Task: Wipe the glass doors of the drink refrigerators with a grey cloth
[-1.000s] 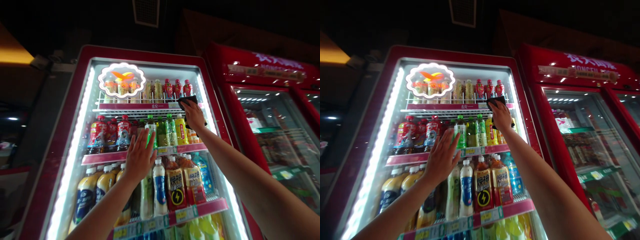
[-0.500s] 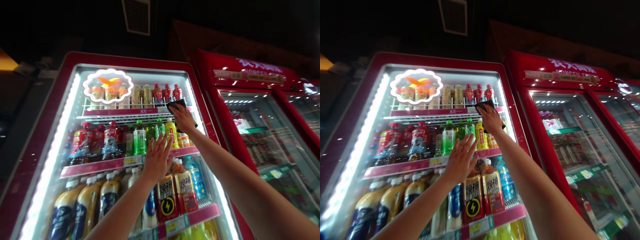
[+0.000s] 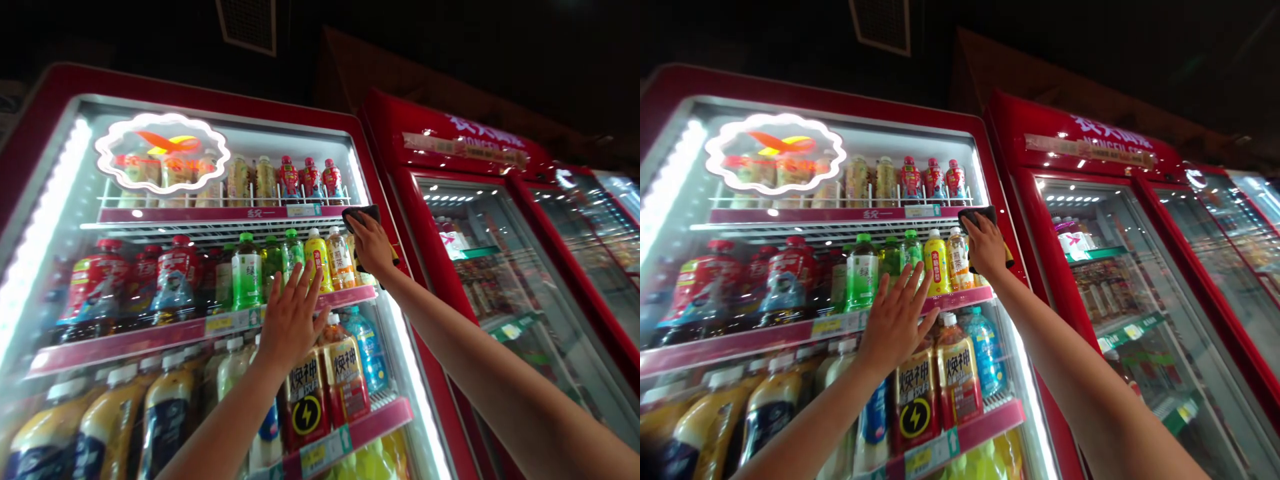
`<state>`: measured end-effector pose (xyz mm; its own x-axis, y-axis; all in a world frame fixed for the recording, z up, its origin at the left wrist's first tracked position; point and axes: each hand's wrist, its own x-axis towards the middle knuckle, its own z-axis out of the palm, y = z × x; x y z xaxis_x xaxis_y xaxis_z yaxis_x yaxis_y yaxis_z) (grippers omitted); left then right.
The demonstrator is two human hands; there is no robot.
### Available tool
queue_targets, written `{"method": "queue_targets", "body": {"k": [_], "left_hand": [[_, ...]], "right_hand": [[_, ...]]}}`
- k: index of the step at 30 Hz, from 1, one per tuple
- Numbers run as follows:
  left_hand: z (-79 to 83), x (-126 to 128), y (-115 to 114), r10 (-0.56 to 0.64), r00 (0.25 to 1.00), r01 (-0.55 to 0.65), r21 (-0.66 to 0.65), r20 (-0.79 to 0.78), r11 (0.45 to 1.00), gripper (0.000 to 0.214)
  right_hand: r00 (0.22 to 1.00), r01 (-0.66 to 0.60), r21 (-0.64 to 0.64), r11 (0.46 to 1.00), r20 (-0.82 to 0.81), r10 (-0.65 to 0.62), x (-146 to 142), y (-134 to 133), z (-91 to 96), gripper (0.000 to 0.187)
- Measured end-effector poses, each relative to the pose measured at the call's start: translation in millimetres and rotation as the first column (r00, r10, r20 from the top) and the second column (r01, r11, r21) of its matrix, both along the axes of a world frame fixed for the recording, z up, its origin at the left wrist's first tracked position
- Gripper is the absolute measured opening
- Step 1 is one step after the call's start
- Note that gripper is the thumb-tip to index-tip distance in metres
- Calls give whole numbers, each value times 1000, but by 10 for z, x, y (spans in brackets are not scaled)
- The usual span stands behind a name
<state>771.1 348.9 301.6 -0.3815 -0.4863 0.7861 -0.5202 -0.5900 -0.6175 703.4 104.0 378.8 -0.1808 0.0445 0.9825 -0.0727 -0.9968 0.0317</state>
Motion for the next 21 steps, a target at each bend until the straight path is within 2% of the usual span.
{"method": "queue_targets", "body": {"k": [3,6,10,13,15,18,21], "left_hand": [[0,11,-6,-11,1000,12,-6,21,1000,79],[0,9,-4,-6,1000,7,-11,27,1000,78],[6,-14,5,12,1000,-12,-10,19,1000,77],[12,-34,4,14,1000,-14,-6,0,1000,76],[13,-44,-1,15,1000,-15,-3,-17,1000,75],[14,-49,-10,9,999,-10,-2,-39,1000,74],[17,-38,-19,-8,998,8,8,-55,1000,77]], "right_hand": [[1000,-6,-21,1000,-9,6,-71,-178,301,51],[1000,19,25,1000,8,-19,-123,-376,537,52],[998,58,101,993,35,-61,-125,-501,614,52],[994,76,187,979,59,-89,-123,-516,524,51],[992,94,258,961,52,-111,-135,-515,398,51],[991,130,304,944,1,-137,-170,-505,98,51],[990,141,274,951,-24,-140,-213,-491,-270,51]]}}
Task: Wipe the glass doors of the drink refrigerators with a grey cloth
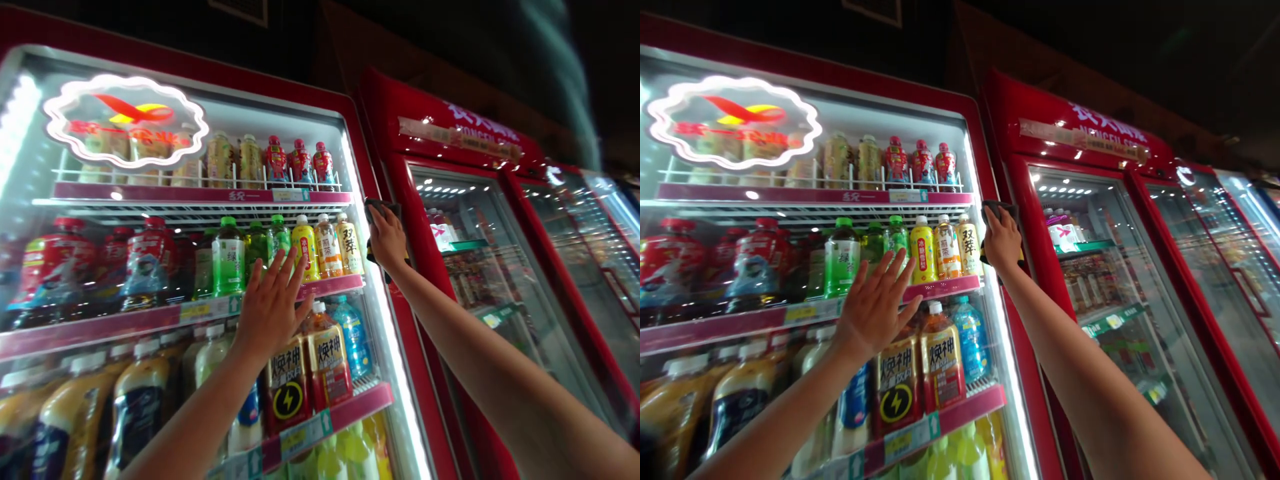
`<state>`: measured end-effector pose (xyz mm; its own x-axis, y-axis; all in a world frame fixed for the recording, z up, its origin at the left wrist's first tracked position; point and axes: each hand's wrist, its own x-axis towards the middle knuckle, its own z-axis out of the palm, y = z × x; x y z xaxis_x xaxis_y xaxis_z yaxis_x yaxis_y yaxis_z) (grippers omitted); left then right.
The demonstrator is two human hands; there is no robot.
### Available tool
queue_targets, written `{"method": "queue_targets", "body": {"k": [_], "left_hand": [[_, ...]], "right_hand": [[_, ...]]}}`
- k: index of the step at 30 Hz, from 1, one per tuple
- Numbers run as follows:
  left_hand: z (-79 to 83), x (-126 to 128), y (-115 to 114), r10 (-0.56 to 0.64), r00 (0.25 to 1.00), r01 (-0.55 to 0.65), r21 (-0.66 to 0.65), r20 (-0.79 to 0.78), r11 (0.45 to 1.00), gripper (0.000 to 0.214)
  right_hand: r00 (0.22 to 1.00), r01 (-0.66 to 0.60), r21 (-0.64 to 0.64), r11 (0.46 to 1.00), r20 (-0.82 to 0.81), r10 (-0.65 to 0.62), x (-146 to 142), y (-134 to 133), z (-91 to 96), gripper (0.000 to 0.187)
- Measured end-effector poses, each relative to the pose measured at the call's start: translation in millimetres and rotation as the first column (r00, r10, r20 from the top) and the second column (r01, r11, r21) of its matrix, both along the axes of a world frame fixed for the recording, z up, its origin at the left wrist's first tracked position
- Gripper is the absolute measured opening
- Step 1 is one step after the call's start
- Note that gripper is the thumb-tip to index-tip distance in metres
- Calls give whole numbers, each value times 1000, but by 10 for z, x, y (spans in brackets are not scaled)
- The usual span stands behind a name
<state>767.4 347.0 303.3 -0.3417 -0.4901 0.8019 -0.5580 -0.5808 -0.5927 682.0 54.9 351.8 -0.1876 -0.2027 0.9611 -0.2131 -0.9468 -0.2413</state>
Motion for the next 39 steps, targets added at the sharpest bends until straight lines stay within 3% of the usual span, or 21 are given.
{"method": "queue_targets", "body": {"k": [3,5,12,14,16,18,20,26,28,29,31,36,39], "left_hand": [[2,22,-12,-30,1000,30,2,4,1000,80],[-2,36,-19,-53,998,53,-3,14,999,82],[-45,43,-5,-27,999,28,-18,37,999,78],[-52,38,-4,-6,1000,7,-13,25,1000,77],[-51,36,-8,0,1000,0,-15,11,1000,77],[-43,39,-17,-6,1000,6,-17,4,1000,77],[-32,43,-27,-17,1000,17,-15,0,1000,78],[-18,37,-42,-51,999,50,-14,-3,999,80],[-25,41,-45,-53,999,53,-17,-1,998,80],[-30,47,-47,-52,999,52,-21,0,998,80],[-40,61,-49,-52,999,52,-30,8,998,79],[-63,71,-38,-49,999,50,-40,21,998,79],[-64,53,-27,-32,999,33,-36,5,999,77]], "right_hand": [[1000,-22,-67,997,-8,22,-33,-6,-232,51],[999,-48,-103,993,-15,47,-37,-40,-212,51],[993,-110,-131,985,28,115,37,-258,532,54],[991,-120,-145,982,45,128,47,-301,644,54],[991,-121,-155,981,44,129,39,-320,630,53],[992,-115,-161,980,27,121,16,-307,482,53],[994,-108,-164,981,11,112,-9,-255,201,53],[994,-110,-129,986,0,110,-44,-24,-1011,56],[993,-115,-138,984,-16,114,-55,-12,-1205,55],[993,-116,-144,983,-25,114,-61,-22,-1207,54],[994,-109,-147,983,-34,105,-65,-51,-1026,52],[998,-64,-75,995,3,64,8,63,-185,50],[997,-72,-111,991,-6,71,65,294,-87,51]]}}
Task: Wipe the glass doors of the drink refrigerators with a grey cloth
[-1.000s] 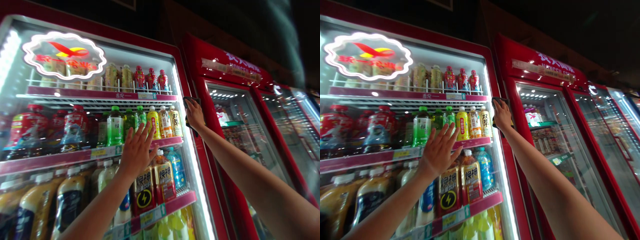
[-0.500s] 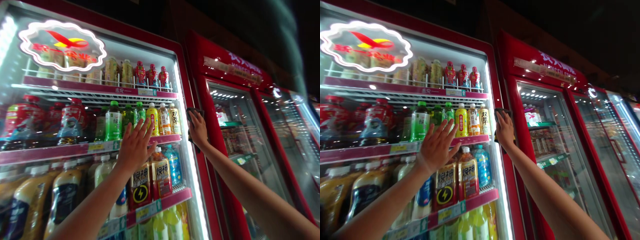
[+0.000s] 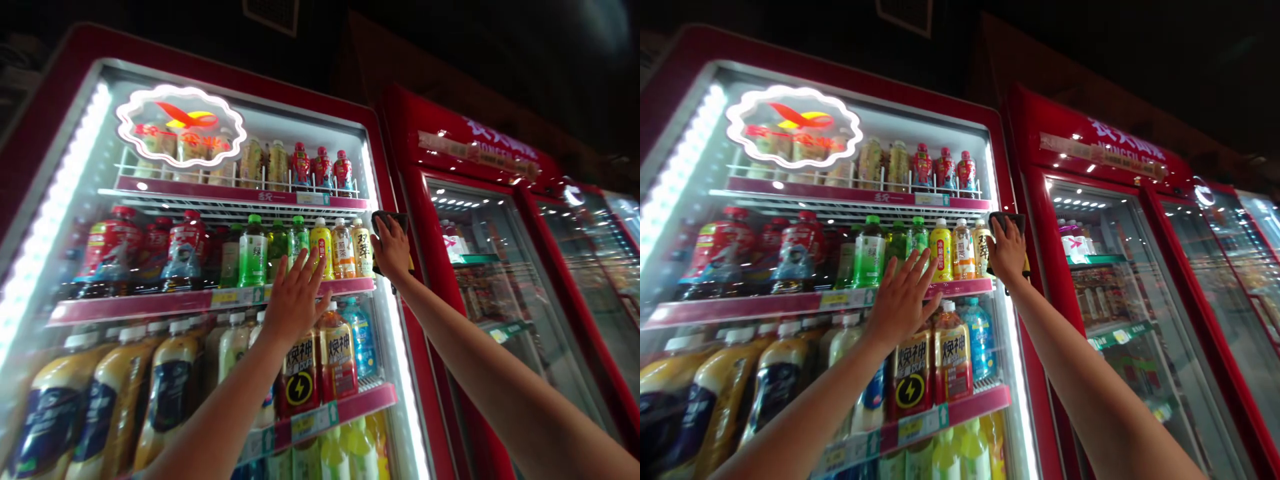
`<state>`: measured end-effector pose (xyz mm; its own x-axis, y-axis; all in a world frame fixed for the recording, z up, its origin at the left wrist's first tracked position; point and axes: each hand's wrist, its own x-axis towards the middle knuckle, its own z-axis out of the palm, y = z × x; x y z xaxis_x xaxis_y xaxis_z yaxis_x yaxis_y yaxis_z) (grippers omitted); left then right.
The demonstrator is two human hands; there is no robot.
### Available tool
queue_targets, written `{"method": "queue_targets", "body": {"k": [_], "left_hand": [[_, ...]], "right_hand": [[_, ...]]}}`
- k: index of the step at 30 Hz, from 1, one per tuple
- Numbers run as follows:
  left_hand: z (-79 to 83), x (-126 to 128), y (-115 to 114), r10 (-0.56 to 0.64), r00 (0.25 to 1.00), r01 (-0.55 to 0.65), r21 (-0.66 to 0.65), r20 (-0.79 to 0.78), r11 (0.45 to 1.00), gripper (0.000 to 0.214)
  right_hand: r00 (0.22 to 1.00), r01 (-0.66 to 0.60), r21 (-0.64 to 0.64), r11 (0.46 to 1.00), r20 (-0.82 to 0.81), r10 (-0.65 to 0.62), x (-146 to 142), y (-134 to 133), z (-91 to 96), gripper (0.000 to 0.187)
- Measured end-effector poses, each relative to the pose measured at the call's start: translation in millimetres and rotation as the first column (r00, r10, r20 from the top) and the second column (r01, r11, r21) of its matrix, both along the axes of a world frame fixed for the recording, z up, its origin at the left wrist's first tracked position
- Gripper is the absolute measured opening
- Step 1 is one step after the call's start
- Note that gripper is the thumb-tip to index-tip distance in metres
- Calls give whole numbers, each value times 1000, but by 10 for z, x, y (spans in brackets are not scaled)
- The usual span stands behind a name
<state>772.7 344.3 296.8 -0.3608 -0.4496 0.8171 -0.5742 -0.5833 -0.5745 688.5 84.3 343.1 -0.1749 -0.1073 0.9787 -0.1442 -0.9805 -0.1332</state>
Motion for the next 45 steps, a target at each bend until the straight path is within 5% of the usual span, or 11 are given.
{"method": "queue_targets", "body": {"k": [7,9,12,17,21,25,29,33,37,41,45], "left_hand": [[4,3,-5,-14,1000,14,-3,11,1000,74],[-3,10,-11,-15,1000,15,-4,12,1000,75],[-16,18,-17,-1,1000,1,-3,12,1000,76],[-25,3,-8,23,1000,-23,7,-2,1000,73],[-23,-18,1,21,999,-20,19,-28,1000,71],[-30,-13,-12,15,999,-15,26,-33,1000,70],[-40,-20,-12,19,999,-18,25,-45,1000,69],[-48,-47,9,47,996,-44,37,-75,998,67],[-46,-51,-5,40,994,-33,66,-98,997,70],[-34,-23,65,53,994,-42,112,-98,993,71],[-30,51,451,114,993,-110,201,-10,973,70]], "right_hand": [[964,-91,-345,934,-266,-5,-223,-19,-762,50],[973,-89,-311,946,-230,16,-279,-193,-726,51],[995,-58,-160,985,-93,44,-211,-290,-351,52],[999,-39,-80,996,-23,37,72,192,151,51],[986,-88,-250,964,-162,48,33,436,-185,51],[958,-150,-365,919,-283,44,-179,153,-573,49],[987,-104,-209,972,-144,75,-170,-4,-384,49],[997,-78,-49,996,-29,76,46,359,-87,51],[984,-138,-227,964,-142,107,70,657,-300,51],[947,-199,-439,876,-316,57,-168,398,-668,48],[970,-135,-348,928,-239,52,-224,80,-512,50]]}}
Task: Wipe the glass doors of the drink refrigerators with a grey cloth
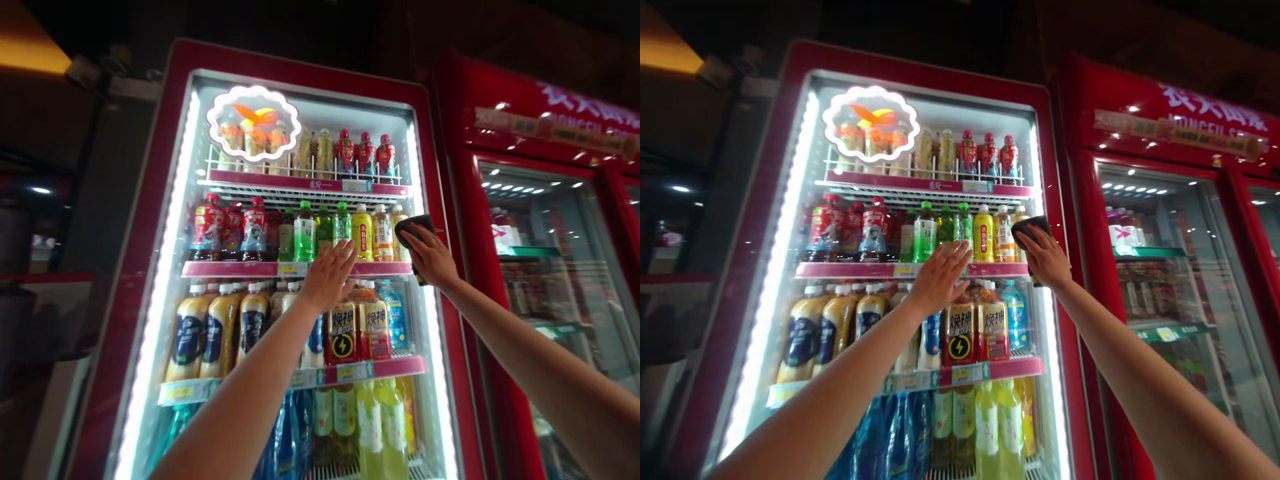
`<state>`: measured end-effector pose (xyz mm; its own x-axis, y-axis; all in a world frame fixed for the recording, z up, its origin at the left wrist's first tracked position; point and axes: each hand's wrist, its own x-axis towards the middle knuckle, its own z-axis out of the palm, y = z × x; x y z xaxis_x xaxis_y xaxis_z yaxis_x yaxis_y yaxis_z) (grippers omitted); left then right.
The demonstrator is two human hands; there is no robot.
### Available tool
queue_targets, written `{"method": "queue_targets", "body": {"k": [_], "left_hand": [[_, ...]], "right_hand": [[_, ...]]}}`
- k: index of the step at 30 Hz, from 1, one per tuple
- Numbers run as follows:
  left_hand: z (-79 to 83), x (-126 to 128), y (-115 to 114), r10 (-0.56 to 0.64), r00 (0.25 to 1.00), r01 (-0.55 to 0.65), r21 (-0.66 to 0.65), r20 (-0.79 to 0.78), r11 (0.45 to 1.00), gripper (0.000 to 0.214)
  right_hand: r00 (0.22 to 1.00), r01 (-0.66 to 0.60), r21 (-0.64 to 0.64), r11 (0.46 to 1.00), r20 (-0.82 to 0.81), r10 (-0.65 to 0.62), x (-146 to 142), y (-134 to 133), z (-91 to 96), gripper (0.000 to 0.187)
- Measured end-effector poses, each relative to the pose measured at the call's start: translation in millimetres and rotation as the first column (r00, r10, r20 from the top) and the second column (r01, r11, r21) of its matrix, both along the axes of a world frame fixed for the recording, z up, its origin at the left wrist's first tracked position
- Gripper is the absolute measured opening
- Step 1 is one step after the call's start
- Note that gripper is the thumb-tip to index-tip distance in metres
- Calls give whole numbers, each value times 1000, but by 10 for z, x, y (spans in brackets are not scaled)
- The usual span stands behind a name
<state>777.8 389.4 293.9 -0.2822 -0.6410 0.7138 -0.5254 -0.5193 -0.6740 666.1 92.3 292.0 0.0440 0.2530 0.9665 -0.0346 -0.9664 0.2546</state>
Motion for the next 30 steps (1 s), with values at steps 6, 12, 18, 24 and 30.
{"method": "queue_targets", "body": {"k": [6,12,18,24,30], "left_hand": [[-5,156,707,69,993,-65,-47,92,997,71],[-52,213,935,74,993,-66,-84,93,994,70],[21,257,1300,70,996,-68,-39,54,997,71],[8,405,1472,68,996,-65,-58,55,996,74],[-43,462,1435,47,996,-42,-75,71,996,75]], "right_hand": [[983,-36,263,964,182,-13,442,621,717,52],[999,-7,16,1000,37,6,459,1019,412,63],[995,-52,40,998,83,49,237,487,335,50],[957,-113,315,942,288,19,646,1054,939,50],[996,-52,7,999,76,51,663,1478,570,49]]}}
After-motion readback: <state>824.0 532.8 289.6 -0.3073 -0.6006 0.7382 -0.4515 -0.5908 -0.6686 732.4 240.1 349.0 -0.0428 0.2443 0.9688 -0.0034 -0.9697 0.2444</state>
